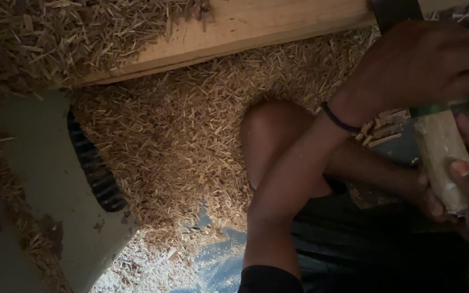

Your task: The person carves small wooden blocks using a chisel while sitting on a workshop floor covered in wood shavings.

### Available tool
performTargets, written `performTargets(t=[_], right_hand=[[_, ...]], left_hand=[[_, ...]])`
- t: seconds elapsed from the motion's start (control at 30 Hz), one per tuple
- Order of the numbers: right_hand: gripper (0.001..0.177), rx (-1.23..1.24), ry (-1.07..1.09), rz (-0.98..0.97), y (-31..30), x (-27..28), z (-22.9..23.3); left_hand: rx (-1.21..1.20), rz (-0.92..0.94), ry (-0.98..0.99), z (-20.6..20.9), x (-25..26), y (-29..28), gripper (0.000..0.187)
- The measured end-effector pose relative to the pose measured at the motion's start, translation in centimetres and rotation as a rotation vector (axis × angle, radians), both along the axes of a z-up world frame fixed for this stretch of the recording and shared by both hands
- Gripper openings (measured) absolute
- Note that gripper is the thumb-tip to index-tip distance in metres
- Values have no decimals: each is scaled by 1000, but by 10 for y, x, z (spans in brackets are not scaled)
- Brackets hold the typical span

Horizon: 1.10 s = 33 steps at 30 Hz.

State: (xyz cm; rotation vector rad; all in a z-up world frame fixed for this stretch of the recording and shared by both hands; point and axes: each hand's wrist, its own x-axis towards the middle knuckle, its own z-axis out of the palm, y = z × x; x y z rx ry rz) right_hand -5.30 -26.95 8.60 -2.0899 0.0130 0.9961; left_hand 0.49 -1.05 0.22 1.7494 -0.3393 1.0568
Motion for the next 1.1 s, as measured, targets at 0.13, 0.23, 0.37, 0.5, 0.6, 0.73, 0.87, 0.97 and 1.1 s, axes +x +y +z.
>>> performTargets(t=[0.13, 0.23, 0.37, 0.5, 0.6, 0.73, 0.87, 0.97, 1.1], right_hand=[[73, -70, -41, 83, 1, 6, -4], [78, -55, -105, 124, 4, 9, -6], [74, -54, -26, -8, 8, -2, 10], [69, -14, -43, 37, 29, -17, 15], [72, -55, -96, 123, 34, -31, 15], [73, -52, -43, 118, 42, -29, 13], [75, -114, -162, 307, 50, -31, 19], [72, -21, -468, 514, 57, -31, 20], [68, -63, -576, 685, 64, -22, 13]], left_hand=[[23, -8, 74, -9, 3, -3, 22], [62, 28, 156, -18, 4, -5, 17], [56, 61, 218, -25, 6, -15, 27], [122, 81, 223, -34, 4, -4, 29], [206, -5, 361, -42, 3, -8, 32], [134, 17, 226, -45, 7, -2, 33], [115, -47, 199, -48, 14, 2, 32], [138, 13, 170, -55, 21, 4, 26], [115, 171, 29, -74, 33, 7, 28]])
